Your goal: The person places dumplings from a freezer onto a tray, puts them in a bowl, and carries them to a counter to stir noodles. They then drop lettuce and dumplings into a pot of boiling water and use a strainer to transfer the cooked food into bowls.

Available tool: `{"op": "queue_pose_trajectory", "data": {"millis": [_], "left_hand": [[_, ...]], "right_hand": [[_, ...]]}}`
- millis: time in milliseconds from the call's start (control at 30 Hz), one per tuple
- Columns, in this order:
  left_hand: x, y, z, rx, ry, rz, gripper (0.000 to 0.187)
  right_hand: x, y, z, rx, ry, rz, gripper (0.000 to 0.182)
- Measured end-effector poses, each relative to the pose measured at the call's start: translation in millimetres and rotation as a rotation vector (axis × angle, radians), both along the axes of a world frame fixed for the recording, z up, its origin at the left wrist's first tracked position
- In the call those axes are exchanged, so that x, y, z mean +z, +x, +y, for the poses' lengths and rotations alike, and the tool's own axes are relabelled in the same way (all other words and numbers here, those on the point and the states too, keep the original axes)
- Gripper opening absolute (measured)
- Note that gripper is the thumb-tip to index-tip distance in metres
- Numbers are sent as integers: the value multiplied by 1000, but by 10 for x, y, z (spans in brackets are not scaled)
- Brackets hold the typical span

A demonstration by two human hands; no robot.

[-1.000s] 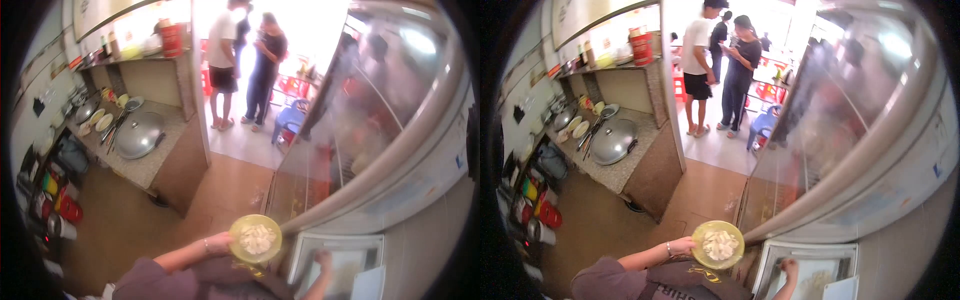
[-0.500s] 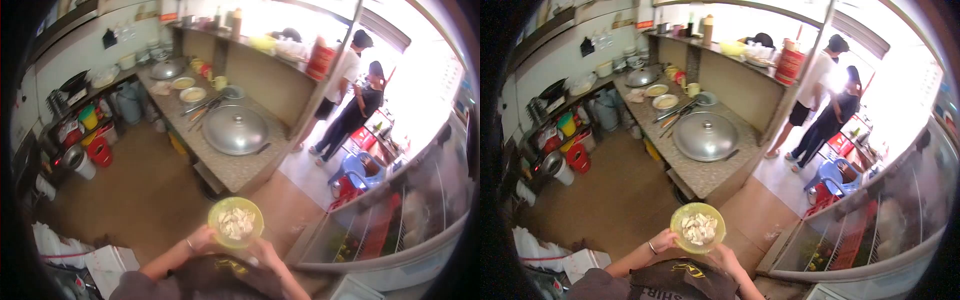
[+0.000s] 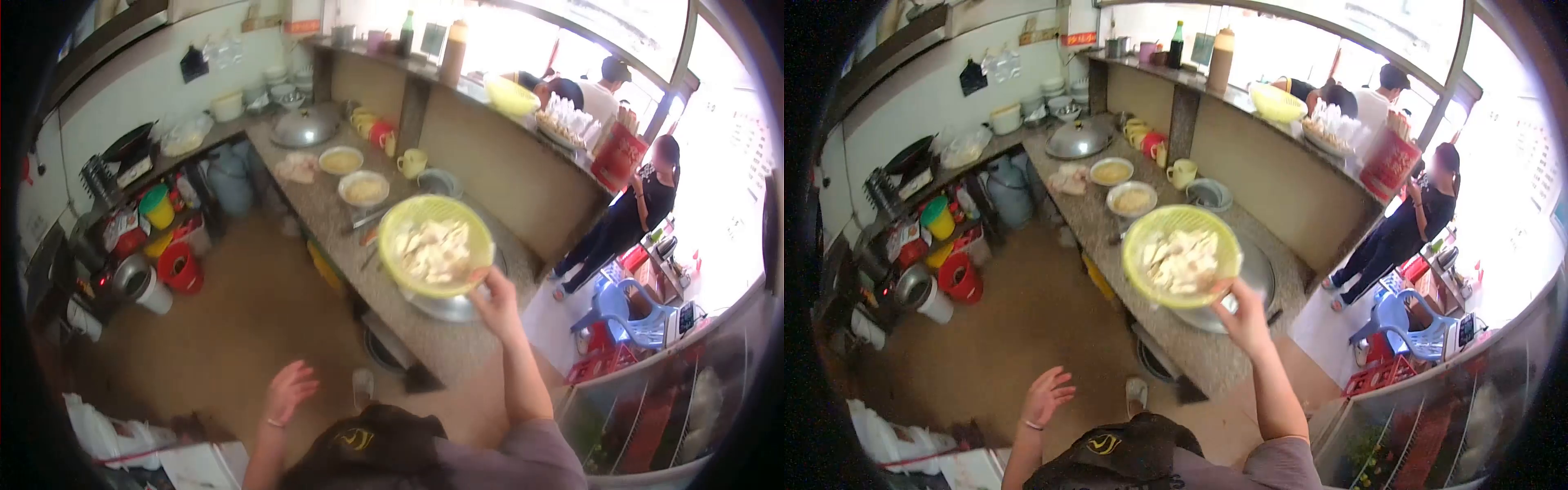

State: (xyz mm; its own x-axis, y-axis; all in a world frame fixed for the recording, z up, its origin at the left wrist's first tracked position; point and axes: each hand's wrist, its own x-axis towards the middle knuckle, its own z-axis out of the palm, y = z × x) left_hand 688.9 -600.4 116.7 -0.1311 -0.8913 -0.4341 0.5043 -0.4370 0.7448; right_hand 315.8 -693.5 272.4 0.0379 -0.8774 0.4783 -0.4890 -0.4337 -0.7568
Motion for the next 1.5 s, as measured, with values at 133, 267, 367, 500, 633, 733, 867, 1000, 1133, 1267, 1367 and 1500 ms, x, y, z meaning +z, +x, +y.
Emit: {"op": "queue_pose_trajectory", "data": {"millis": [133, 267, 367, 500, 633, 733, 867, 1000, 1133, 1267, 1367, 1500], "left_hand": [[-867, 695, -471, 325, 92, 11, 38], [-1371, 1363, -883, 484, 134, -72, 35], [-1916, 1781, -1009, 581, 163, -3, 41], [-2621, 2093, -1550, 620, 246, 112, 44], [-2671, 2267, -2778, 386, 398, 39, 43], [-2626, 2705, -3583, 230, 529, -77, 42], [-2019, 2866, -5076, 129, 255, -21, 26], [-1501, 2855, -6267, 53, 259, -216, 27], [-1357, 2475, -6861, -123, 259, -258, 14], [-1419, 1902, -6770, -426, 274, -275, 17], [-1159, 1373, -6553, -699, 279, -360, 22], [-970, 838, -6438, -1149, 133, -472, 21]], "right_hand": [[506, -385, -889, -243, -321, -44, 15], [1185, -855, -2007, -550, -455, 58, 16], [1583, -1092, -2768, -723, -413, 108, 20], [1625, -1403, -3657, -941, -466, 138, 23], [1342, -1658, -4220, -1170, -306, 314, 24], [1288, -1592, -4348, -1278, -255, 369, 24], [1251, -1816, -4413, -1315, -135, 487, 36], [1160, -957, -4264, -1338, -210, 177, 28], [-410, 176, -3690, -975, 214, 204, 25], [-2005, 1672, -3150, -1049, 630, -300, 29], [-2740, 2323, -2751, -1333, 638, 182, 48], [-2937, 2464, -2813, -1424, 622, 332, 59]]}}
